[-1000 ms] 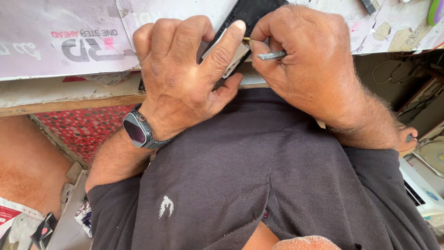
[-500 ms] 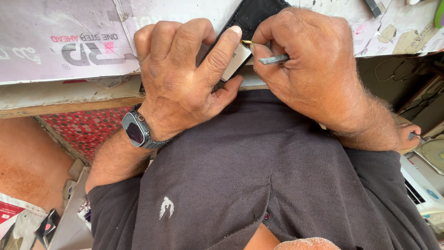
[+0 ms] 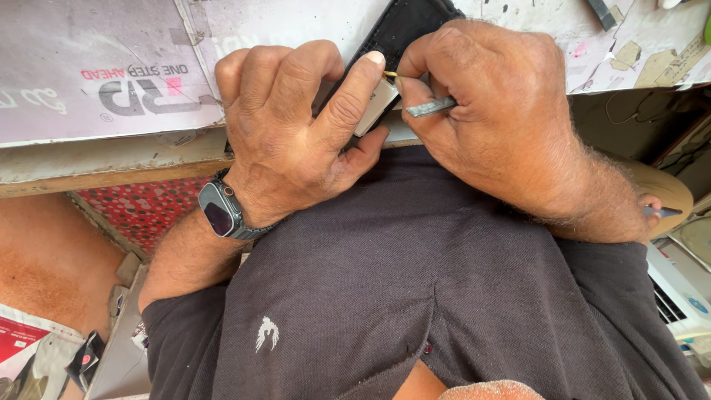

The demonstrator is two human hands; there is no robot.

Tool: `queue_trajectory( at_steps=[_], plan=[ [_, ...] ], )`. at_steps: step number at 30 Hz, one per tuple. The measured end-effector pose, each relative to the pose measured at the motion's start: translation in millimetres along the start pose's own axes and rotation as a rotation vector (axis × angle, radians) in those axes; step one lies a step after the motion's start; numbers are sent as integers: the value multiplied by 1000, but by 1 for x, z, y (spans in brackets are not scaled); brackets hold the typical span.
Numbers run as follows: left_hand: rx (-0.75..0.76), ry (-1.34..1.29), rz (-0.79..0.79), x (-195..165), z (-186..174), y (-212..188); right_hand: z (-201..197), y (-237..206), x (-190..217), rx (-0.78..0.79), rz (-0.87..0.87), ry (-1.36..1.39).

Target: The person works on a small electronic device, likely a mobile phone, by manipulating internal components and wires. They use tweezers to adjust a ribbon cable and apply adhesive tape to secure parts. The device is handled throughout, with tools used for precision adjustments.

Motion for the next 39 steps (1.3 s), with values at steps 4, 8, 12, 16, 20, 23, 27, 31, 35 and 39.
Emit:
queue_trajectory(
  at_steps=[4, 8, 12, 16, 20, 23, 27, 31, 35, 39],
  plan=[
    [2, -10, -3, 0, 2, -1, 2, 2, 2, 14, 3, -11],
    [-15, -3, 9, 0, 4, -2, 1, 3, 6, 21, -7, -59],
    [-28, 7, 23, -1, 4, -4, 1, 4, 10, 23, -13, -112],
    [-64, 12, 33, -1, 6, -4, 0, 6, 13, 26, -22, -123],
    [-77, 10, 27, -2, 4, -6, -1, 4, 15, 33, -17, -115],
    [-77, 2, 25, -2, 3, -7, 0, 3, 14, 47, 13, -99],
    [-76, -3, 28, 0, 2, -9, 1, 2, 12, 49, 33, -71],
    [-80, -2, 30, 0, 2, -10, 2, 1, 11, 29, 19, -67],
    [-82, 2, 31, 0, 1, -11, 2, 0, 9, 17, 20, -76],
    [-99, 11, 39, 2, 2, -10, 2, 1, 9, -3, 6, -40]
  ],
)
Point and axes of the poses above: each hand's wrist, its own y-axis towards the middle knuckle, its own z-axis out of the palm, x = y × z, the point moved 8 cm from there along y, towards the middle knuckle, and after that the axes turned 9 degrees about z, right-handed, at the moved point
